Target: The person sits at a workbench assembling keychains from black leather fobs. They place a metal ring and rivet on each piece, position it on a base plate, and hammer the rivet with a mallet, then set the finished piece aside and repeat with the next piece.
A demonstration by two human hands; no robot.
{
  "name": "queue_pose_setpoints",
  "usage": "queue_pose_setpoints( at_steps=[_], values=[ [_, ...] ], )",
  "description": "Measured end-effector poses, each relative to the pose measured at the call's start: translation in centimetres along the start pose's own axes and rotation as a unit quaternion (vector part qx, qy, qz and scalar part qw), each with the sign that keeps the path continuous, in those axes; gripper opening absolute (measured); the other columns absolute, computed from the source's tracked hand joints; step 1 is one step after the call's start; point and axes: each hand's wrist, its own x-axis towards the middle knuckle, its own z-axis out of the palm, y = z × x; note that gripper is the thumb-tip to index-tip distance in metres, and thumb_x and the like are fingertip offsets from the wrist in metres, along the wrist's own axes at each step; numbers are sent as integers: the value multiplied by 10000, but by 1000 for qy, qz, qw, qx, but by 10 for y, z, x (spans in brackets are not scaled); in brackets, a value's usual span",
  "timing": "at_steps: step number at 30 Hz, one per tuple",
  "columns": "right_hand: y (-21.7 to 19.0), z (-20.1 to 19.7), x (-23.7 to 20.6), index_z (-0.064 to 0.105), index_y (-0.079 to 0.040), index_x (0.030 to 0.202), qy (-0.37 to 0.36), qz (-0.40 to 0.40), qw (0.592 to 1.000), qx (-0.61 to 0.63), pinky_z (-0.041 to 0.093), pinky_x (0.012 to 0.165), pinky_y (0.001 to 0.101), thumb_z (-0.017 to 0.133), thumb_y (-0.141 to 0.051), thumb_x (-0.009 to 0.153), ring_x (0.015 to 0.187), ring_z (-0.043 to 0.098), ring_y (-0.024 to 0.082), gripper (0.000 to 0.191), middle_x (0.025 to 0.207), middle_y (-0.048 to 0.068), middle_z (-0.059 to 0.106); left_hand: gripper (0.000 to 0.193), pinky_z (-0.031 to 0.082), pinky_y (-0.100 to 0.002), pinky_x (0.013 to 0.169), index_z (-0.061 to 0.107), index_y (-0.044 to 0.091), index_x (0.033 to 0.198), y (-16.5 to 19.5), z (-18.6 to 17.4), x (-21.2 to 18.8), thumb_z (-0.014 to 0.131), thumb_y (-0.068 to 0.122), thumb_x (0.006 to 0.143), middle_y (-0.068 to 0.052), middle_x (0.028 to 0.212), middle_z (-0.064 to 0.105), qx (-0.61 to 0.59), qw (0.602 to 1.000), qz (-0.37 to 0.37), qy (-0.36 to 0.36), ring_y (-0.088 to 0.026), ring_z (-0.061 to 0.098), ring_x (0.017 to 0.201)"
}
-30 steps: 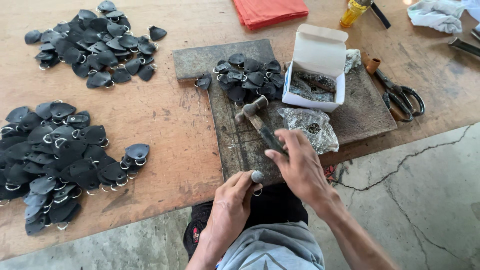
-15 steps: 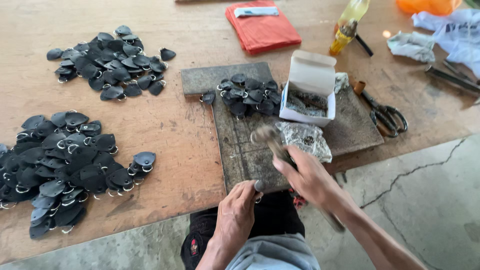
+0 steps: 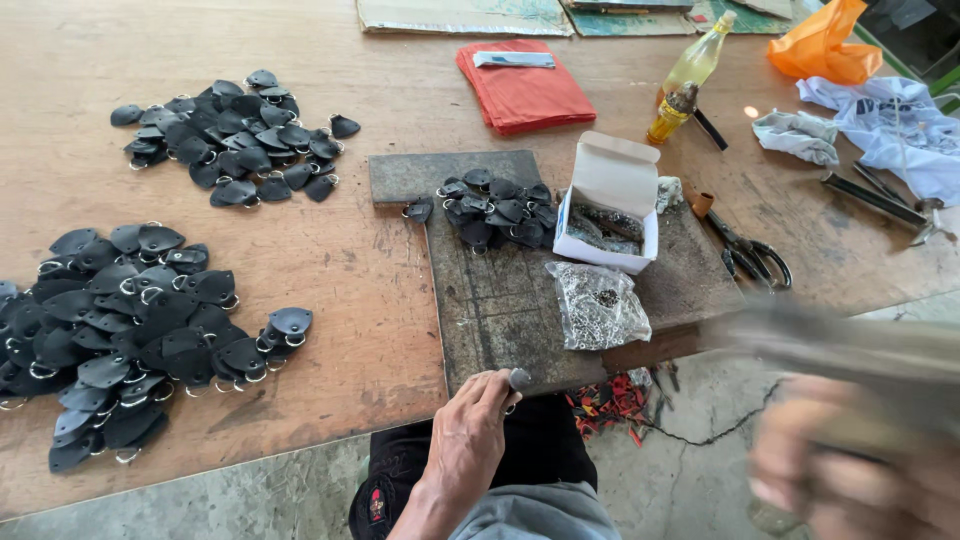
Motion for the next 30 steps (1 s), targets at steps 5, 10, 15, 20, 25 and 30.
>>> queue_pose_setpoints(
  at_steps=[5, 10, 15, 20, 25, 30],
  values=[
    [6, -4, 32, 579, -107, 904, -245, -160, 942, 167, 578, 659, 420, 697, -20, 924, 620, 603, 165, 149, 707, 41, 577, 164, 575, -416, 776, 626, 23, 1087, -3, 4, -2, 663, 80, 938, -142, 1032, 716, 1, 1000, 12, 9, -337, 693, 985],
    [25, 69, 41, 520, -210, 1129, -247, 308, 829, -396, 426, 497, 360, 525, -388, 1011, 482, 501, 162, 213, 575, 49, 520, 144, 566, -422, 765, 617, 28, 1055, 0, 1, 0, 662, 49, 920, -148, 1009, 708, -6, 1000, 10, 7, -350, 690, 977],
    [32, 69, 82, 556, -111, 1196, -184, 129, 896, -384, 483, 580, 430, 566, -283, 996, 610, 596, 269, 264, 713, 129, 612, 74, 531, -409, 674, 601, 28, 1007, -1, 0, 5, 651, 45, 956, -180, 851, 674, -87, 989, -116, 9, -349, 670, 781],
    [88, 111, 121, 543, -64, 1331, -135, -11, 899, -416, 530, 712, 482, 639, -226, 958, 797, 661, 337, 418, 986, 179, 669, 58, 548, -366, 619, 595, 24, 1015, -14, 5, 16, 613, 77, 999, -151, 772, 684, -169, 964, -199, 47, -270, 684, 654],
    [109, 132, 147, 542, -92, 1383, -137, -7, 870, -474, 527, 844, 482, 682, -223, 921, 973, 628, 353, 500, 1116, 167, 618, 84, 541, -384, 612, 603, 22, 1010, -18, 6, 28, 641, 84, 970, -167, 782, 683, -132, 974, -178, 56, -309, 686, 677],
    [91, 133, 138, 597, -57, 1283, -242, 39, 913, -325, 422, 968, 466, 802, -216, 848, 1226, 522, 358, 506, 1338, 160, 535, 97, 543, -403, 609, 615, 26, 982, -20, 3, 46, 659, 108, 951, -174, 776, 703, -136, 966, -218, 35, -347, 706, 683]
  ],
)
